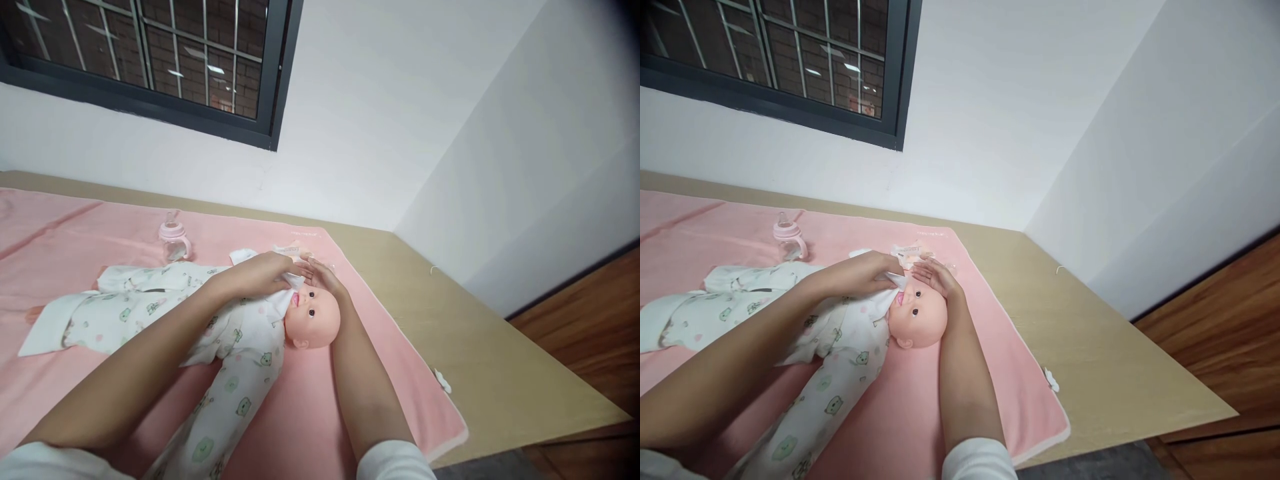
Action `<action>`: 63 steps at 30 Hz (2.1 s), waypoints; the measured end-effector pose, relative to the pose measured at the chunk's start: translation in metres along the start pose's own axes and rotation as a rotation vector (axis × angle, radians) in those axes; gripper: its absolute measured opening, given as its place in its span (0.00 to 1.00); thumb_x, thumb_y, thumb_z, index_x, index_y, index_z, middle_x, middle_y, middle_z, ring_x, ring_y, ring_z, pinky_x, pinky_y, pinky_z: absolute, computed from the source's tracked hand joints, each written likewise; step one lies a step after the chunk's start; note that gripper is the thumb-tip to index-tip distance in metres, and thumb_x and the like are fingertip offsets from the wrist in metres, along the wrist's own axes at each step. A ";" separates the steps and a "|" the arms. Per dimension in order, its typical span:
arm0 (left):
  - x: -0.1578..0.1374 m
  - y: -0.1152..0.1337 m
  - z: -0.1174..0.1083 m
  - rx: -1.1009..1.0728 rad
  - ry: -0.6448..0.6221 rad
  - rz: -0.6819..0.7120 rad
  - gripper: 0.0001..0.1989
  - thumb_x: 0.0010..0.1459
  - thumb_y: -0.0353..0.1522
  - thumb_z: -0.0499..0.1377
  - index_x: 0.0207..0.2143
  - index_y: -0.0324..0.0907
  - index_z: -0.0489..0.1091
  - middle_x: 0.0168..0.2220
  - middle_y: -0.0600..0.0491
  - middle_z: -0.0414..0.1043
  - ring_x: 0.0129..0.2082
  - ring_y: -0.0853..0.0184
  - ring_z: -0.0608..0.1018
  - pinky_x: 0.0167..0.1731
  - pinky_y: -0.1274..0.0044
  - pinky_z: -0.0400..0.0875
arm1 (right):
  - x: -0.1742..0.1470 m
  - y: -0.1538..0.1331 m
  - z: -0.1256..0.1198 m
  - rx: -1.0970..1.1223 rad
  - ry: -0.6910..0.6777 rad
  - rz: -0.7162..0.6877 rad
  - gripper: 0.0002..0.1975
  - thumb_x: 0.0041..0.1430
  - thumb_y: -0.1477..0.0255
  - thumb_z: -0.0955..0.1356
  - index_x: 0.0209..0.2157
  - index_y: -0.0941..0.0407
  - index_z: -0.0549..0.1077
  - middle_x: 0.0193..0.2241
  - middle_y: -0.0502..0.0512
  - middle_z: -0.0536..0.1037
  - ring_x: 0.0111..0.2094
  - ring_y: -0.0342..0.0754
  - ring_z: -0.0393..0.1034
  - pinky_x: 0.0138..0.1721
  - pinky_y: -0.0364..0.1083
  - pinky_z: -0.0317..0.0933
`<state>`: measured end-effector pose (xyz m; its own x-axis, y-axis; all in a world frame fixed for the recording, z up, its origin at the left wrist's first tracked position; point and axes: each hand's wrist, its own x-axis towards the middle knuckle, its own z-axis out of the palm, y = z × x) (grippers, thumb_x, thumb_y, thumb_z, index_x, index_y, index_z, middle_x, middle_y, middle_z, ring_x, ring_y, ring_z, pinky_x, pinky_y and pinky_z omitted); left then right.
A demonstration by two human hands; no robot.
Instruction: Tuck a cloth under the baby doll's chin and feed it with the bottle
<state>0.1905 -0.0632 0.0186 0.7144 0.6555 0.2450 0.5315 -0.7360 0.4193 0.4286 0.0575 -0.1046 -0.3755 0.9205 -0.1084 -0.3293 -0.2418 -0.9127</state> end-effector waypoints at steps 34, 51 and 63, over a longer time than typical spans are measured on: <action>0.000 -0.002 0.002 -0.188 -0.069 0.004 0.10 0.54 0.22 0.60 0.33 0.40 0.80 0.37 0.53 0.80 0.36 0.68 0.78 0.35 0.81 0.65 | 0.010 0.005 -0.011 -0.011 -0.061 -0.020 0.15 0.59 0.71 0.70 0.49 0.55 0.72 0.41 0.57 0.83 0.43 0.49 0.80 0.56 0.52 0.69; 0.002 -0.005 0.005 -0.151 0.027 -0.017 0.06 0.56 0.27 0.59 0.28 0.38 0.75 0.32 0.54 0.75 0.32 0.68 0.74 0.32 0.79 0.61 | 0.005 0.001 -0.003 -0.039 -0.032 -0.013 0.13 0.61 0.71 0.68 0.48 0.55 0.72 0.41 0.55 0.83 0.42 0.48 0.79 0.56 0.52 0.70; -0.001 -0.010 -0.002 -0.162 0.110 -0.072 0.10 0.56 0.32 0.57 0.36 0.39 0.78 0.38 0.51 0.80 0.39 0.61 0.78 0.42 0.77 0.69 | 0.005 0.001 -0.003 -0.028 -0.023 -0.011 0.13 0.61 0.72 0.69 0.48 0.56 0.72 0.41 0.57 0.83 0.42 0.49 0.79 0.55 0.52 0.70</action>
<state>0.1834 -0.0567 0.0162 0.6180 0.7268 0.2997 0.4933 -0.6553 0.5721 0.4289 0.0623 -0.1070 -0.3921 0.9156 -0.0889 -0.3096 -0.2224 -0.9245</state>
